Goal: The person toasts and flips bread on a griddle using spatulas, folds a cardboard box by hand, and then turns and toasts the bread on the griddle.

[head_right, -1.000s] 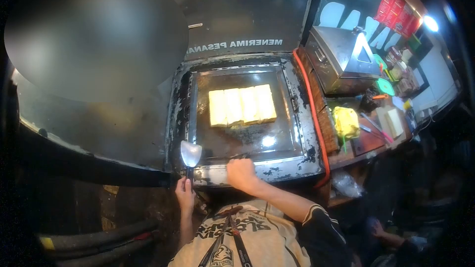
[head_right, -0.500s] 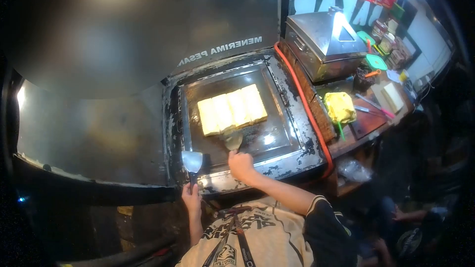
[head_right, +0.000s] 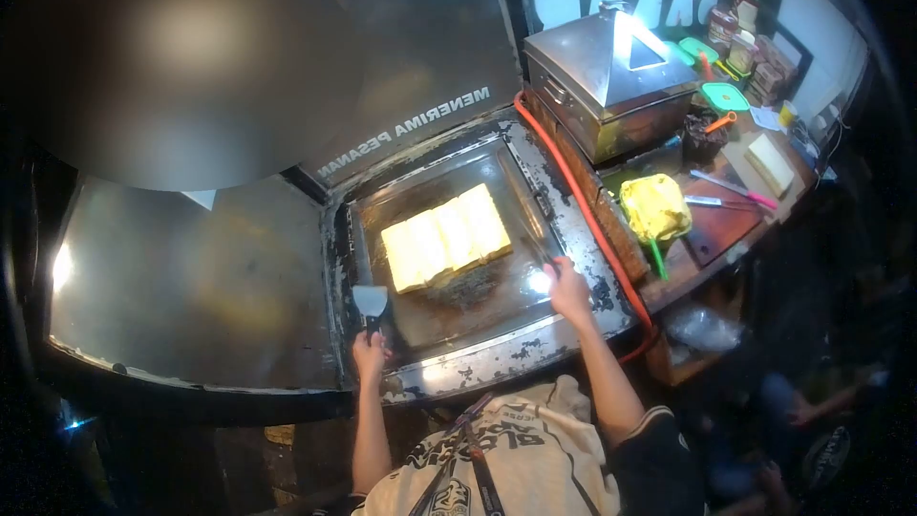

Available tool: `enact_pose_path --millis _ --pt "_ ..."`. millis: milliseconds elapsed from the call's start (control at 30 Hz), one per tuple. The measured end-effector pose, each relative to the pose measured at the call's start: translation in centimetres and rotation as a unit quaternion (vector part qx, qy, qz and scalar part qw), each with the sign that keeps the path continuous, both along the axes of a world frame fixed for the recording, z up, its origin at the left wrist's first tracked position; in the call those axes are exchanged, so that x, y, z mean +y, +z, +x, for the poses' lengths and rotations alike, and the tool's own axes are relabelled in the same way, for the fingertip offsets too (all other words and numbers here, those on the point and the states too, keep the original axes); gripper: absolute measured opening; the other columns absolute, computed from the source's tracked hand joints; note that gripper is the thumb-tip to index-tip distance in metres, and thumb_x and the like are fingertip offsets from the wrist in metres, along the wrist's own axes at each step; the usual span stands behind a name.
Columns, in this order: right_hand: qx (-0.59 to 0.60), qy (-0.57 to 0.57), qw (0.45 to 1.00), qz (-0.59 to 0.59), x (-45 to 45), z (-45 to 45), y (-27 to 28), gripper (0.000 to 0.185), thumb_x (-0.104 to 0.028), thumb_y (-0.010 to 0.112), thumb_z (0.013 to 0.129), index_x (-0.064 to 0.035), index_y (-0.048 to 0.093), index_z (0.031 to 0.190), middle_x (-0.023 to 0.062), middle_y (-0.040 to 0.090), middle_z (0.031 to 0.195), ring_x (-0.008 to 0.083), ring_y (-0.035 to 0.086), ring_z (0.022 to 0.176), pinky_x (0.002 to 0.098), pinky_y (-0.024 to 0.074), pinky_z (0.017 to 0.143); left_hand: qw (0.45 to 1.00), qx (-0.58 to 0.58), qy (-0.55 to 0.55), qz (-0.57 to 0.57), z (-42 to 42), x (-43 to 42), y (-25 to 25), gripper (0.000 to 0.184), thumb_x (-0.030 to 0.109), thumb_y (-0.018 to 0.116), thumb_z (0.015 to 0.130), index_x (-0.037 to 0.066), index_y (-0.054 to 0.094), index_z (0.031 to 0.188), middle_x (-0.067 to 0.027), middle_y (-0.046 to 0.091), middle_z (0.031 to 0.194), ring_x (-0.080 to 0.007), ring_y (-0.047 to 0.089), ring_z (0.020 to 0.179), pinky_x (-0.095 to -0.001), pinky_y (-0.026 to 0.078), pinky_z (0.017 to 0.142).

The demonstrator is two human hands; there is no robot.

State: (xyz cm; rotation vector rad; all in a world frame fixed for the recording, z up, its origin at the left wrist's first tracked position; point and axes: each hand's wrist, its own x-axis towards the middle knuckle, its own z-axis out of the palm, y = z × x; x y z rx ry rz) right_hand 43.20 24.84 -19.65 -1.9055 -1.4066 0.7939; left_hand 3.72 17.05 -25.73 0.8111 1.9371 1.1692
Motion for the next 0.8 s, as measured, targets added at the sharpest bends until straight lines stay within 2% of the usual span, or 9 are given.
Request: enact_pose_path --millis 67,167,200,333,433,533,667,767,800 --pt "0.004 0.006 1.0 0.016 1.2 -2.2 -2.2 0.03 -0.025 0.054 0.089 -0.0028 0.054 0.11 0.0239 0.063 0.089 0.0413 0.061 0.087 0.0462 0.0468 0.075 0.998 0.056 -0.028 -0.029 -0.5 2.4 0.8 0.028 0.01 0.054 0.091 -0.005 0.049 0.114 -0.0124 0.063 0.078 -0.0169 0.06 0.053 -0.0273 0.045 0.046" --pt "0.044 0.014 0.994 0.095 0.9 -6.8 -5.3 0.032 -0.028 0.054 0.09 -0.0039 0.054 0.111 0.0248 0.063 0.095 0.0441 0.059 0.092 0.0468 0.0461 0.081 0.964 0.232 -0.131 -0.01 -5.2 6.4 -3.3 0.032 0.01 0.055 0.089 -0.005 0.049 0.117 -0.0171 0.066 0.082 -0.0222 0.065 0.066 -0.0322 0.049 0.058" --pt "-0.012 0.008 0.979 0.205 0.2 -7.1 -5.8 0.032 -0.026 0.056 0.088 0.0002 0.057 0.106 0.0198 0.066 0.085 0.0372 0.064 0.078 0.0415 0.0492 0.072 0.962 0.229 -0.137 -0.057 -2.5 6.4 2.5 0.035 0.012 0.056 0.088 -0.003 0.048 0.119 -0.0229 0.066 0.085 -0.0308 0.066 0.08 -0.038 0.049 0.071" --pt "0.082 0.071 0.991 0.075 -1.5 -3.0 -5.5 0.026 -0.022 0.059 0.087 -0.0007 0.061 0.102 0.0109 0.065 0.067 0.0206 0.066 0.065 0.0321 0.0504 0.063 0.926 0.345 -0.129 -0.077 -4.3 8.1 1.8 0.034 0.014 0.058 0.086 0.001 0.051 0.117 -0.0273 0.063 0.085 -0.0423 0.062 0.083 -0.0464 0.047 0.075" --pt "0.111 0.057 0.992 0.026 -0.7 0.3 -3.9 0.025 -0.021 0.06 0.087 -0.001 0.06 0.102 0.012 0.066 0.068 0.0205 0.065 0.063 0.0329 0.0494 0.061 0.91 0.372 -0.182 -0.023 -3.6 6.9 1.8 0.032 0.014 0.058 0.086 0.002 0.053 0.116 -0.0262 0.064 0.083 -0.0401 0.063 0.083 -0.0451 0.047 0.075" --pt "0.088 0.02 0.989 0.118 1.8 2.1 -3.9 0.024 -0.02 0.06 0.087 -0.0007 0.06 0.101 0.0141 0.065 0.068 0.0231 0.065 0.063 0.0345 0.0482 0.059 0.937 0.282 -0.195 -0.063 0.8 3.5 4.8 0.031 0.014 0.058 0.086 0.001 0.053 0.114 -0.0243 0.064 0.08 -0.0369 0.064 0.081 -0.0436 0.048 0.074" --pt "0.052 -0.004 0.99 0.131 3.5 0.7 -5.3 0.027 -0.022 0.063 0.086 -0.0001 0.058 0.101 0.0228 0.065 0.081 0.0377 0.065 0.077 0.0416 0.0487 0.066 0.965 0.19 -0.177 -0.021 1.6 0.1 0.0 0.029 0.013 0.057 0.088 -0.001 0.053 0.113 -0.0172 0.066 0.078 -0.032 0.065 0.08 -0.0385 0.047 0.076" --pt "0.078 0.026 0.989 0.119 2.4 0.2 -5.1 0.026 -0.022 0.062 0.086 -0.001 0.059 0.101 0.0213 0.065 0.078 0.035 0.065 0.072 0.0382 0.0489 0.063 0.975 0.187 -0.119 -0.016 1.0 -0.4 -1.6 0.031 0.014 0.056 0.088 -0.001 0.053 0.115 -0.0174 0.067 0.081 -0.0328 0.064 0.081 -0.0375 0.047 0.077" --pt "0.086 0.048 0.995 0.006 2.0 0.5 -4.3 0.027 -0.022 0.062 0.086 -0.0016 0.059 0.103 0.0187 0.065 0.074 0.0296 0.065 0.067 0.0343 0.0489 0.061 0.972 0.208 -0.109 -0.027 1.1 0.0 -0.3 0.031 0.014 0.055 0.088 -0.001 0.053 0.116 -0.0182 0.066 0.082 -0.0336 0.064 0.081 -0.0376 0.047 0.078"
